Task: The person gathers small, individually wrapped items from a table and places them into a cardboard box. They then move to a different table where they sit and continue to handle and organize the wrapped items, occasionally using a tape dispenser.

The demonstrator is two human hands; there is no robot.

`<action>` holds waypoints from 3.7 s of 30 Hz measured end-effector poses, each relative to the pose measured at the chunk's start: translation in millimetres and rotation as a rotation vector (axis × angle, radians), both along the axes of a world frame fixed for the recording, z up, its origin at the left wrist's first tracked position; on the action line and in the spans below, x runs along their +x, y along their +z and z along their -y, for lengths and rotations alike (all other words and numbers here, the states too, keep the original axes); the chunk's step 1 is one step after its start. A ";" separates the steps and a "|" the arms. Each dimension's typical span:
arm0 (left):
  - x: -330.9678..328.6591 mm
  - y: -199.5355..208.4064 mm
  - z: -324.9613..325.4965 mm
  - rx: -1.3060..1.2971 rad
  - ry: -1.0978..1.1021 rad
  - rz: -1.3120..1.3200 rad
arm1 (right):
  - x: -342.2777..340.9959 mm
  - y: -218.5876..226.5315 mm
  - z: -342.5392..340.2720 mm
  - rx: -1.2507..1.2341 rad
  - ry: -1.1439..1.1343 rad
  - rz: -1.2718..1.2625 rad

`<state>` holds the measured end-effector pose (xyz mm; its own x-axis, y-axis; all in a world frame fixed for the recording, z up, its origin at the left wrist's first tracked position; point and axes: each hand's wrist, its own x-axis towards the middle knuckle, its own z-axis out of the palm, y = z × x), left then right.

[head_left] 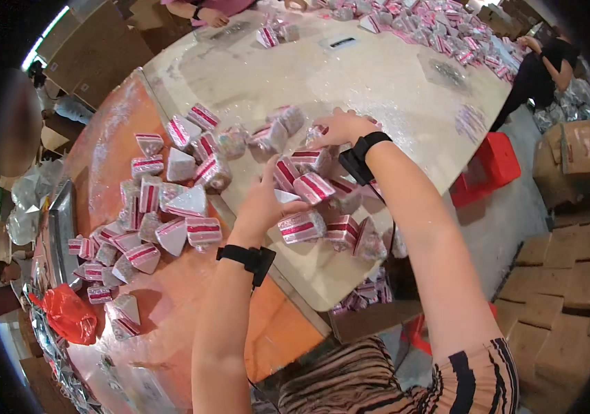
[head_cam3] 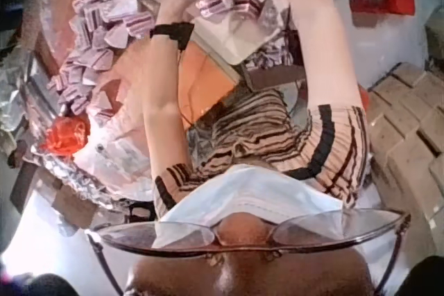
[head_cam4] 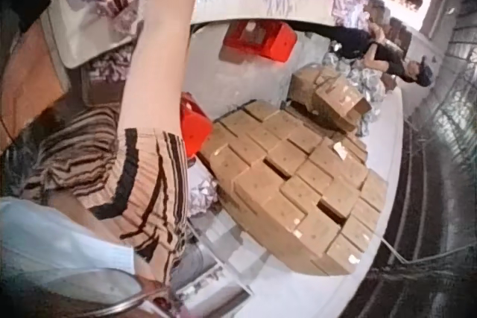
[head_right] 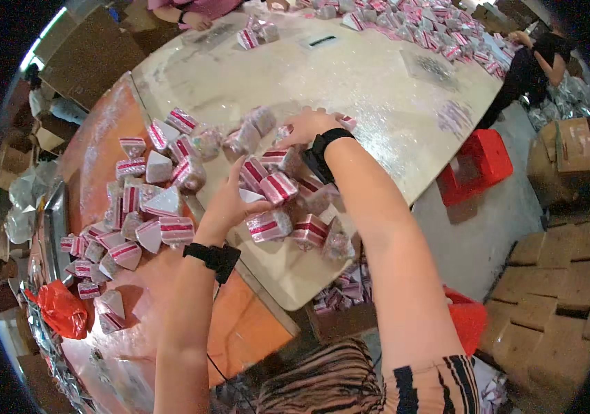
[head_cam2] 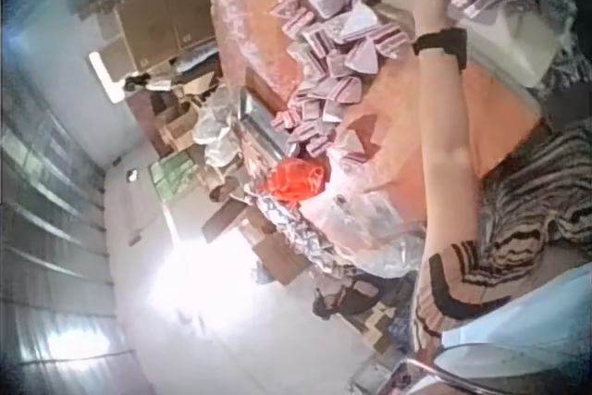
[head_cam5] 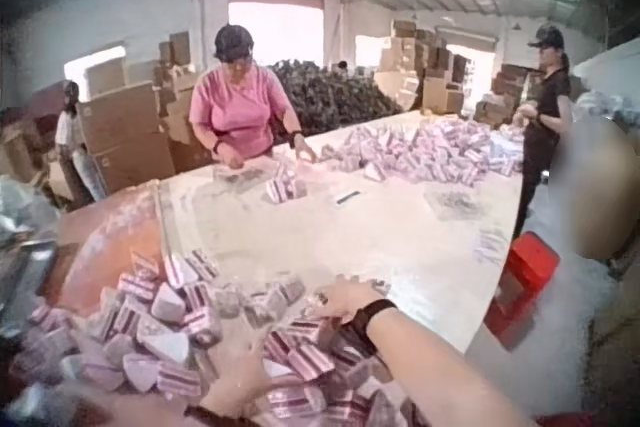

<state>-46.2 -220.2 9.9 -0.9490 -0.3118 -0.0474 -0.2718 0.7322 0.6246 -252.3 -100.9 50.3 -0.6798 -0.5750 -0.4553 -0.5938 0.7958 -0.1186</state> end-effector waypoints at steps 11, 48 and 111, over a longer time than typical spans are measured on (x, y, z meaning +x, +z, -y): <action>55.9 9.3 -152.3 0.088 -0.123 -0.034 | 83.8 -17.6 -172.2 -0.212 0.002 -0.009; 462.4 11.1 269.0 0.155 0.943 0.060 | 488.2 18.0 555.6 -0.381 0.991 -0.205; 301.8 30.1 47.9 -0.396 0.626 0.071 | 139.0 -4.9 -105.1 -0.179 -0.155 -0.241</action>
